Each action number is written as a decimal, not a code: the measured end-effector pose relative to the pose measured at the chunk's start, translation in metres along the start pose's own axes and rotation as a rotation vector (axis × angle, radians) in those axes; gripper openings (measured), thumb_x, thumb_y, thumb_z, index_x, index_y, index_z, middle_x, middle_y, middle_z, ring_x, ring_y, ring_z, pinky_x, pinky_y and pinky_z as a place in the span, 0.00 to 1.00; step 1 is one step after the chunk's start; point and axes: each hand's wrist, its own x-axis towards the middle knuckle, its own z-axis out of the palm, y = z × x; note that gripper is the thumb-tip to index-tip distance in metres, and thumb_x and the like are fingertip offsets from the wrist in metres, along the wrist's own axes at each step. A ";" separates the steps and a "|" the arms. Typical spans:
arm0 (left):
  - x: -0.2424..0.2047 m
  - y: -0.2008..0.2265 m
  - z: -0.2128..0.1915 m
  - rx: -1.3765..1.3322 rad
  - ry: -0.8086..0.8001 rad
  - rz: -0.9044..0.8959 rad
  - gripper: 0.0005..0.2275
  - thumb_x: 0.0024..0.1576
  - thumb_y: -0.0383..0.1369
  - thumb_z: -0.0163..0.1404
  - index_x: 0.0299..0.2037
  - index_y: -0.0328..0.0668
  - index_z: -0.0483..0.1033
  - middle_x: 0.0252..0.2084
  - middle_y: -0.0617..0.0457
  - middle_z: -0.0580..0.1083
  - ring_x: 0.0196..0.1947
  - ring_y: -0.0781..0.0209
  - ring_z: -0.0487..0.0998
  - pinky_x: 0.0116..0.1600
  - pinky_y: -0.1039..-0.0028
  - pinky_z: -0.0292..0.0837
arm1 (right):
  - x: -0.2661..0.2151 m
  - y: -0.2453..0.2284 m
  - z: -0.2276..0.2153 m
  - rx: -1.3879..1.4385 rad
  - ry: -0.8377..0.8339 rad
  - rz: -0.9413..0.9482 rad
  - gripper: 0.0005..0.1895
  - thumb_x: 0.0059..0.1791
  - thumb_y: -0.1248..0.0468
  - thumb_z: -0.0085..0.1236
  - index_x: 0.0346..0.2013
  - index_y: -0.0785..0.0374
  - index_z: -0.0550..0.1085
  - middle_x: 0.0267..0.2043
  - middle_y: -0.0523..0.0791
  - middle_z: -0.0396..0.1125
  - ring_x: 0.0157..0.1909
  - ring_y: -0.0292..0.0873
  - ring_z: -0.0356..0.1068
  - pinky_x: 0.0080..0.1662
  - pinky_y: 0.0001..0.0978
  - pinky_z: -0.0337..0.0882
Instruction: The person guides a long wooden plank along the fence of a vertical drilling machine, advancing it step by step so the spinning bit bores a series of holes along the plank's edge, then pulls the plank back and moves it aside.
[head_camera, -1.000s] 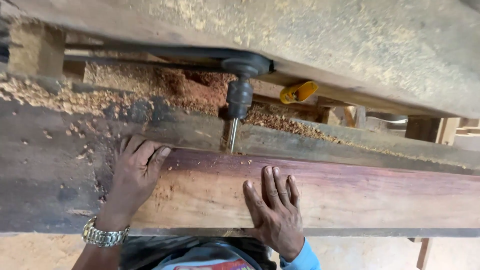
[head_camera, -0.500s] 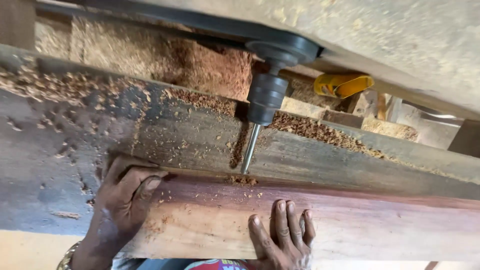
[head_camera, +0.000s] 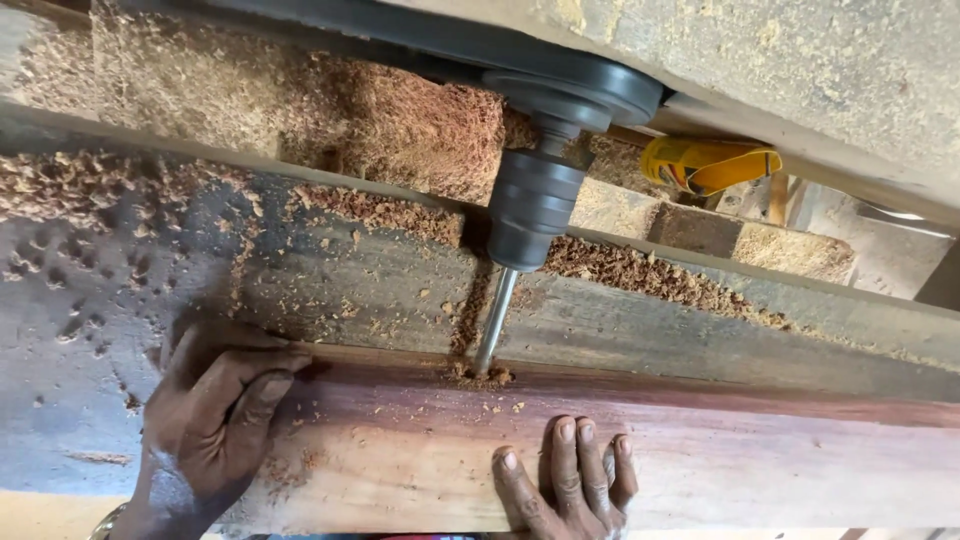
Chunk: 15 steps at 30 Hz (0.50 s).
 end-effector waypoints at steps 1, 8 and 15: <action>0.001 0.001 0.000 0.017 0.007 0.007 0.05 0.60 0.33 0.53 0.40 0.42 0.79 0.42 0.50 0.76 0.47 0.53 0.76 0.54 0.66 0.71 | -0.002 0.000 0.000 -0.008 -0.014 0.011 0.28 0.48 0.49 0.68 0.62 0.34 0.70 0.64 0.55 0.65 0.72 0.52 0.59 0.71 0.60 0.52; 0.013 0.003 -0.004 0.028 -0.026 -0.015 0.05 0.59 0.33 0.54 0.41 0.42 0.80 0.43 0.51 0.76 0.47 0.53 0.76 0.53 0.65 0.70 | 0.017 0.004 -0.008 0.038 -0.074 -0.020 0.35 0.51 0.27 0.43 0.64 0.41 0.68 0.66 0.59 0.61 0.72 0.57 0.57 0.71 0.62 0.46; 0.026 0.006 -0.005 0.034 0.001 0.064 0.04 0.59 0.32 0.53 0.40 0.43 0.79 0.43 0.51 0.75 0.49 0.53 0.74 0.58 0.64 0.67 | 0.023 0.004 -0.008 0.058 -0.091 -0.004 0.38 0.50 0.25 0.44 0.65 0.42 0.68 0.67 0.60 0.61 0.73 0.58 0.56 0.72 0.63 0.45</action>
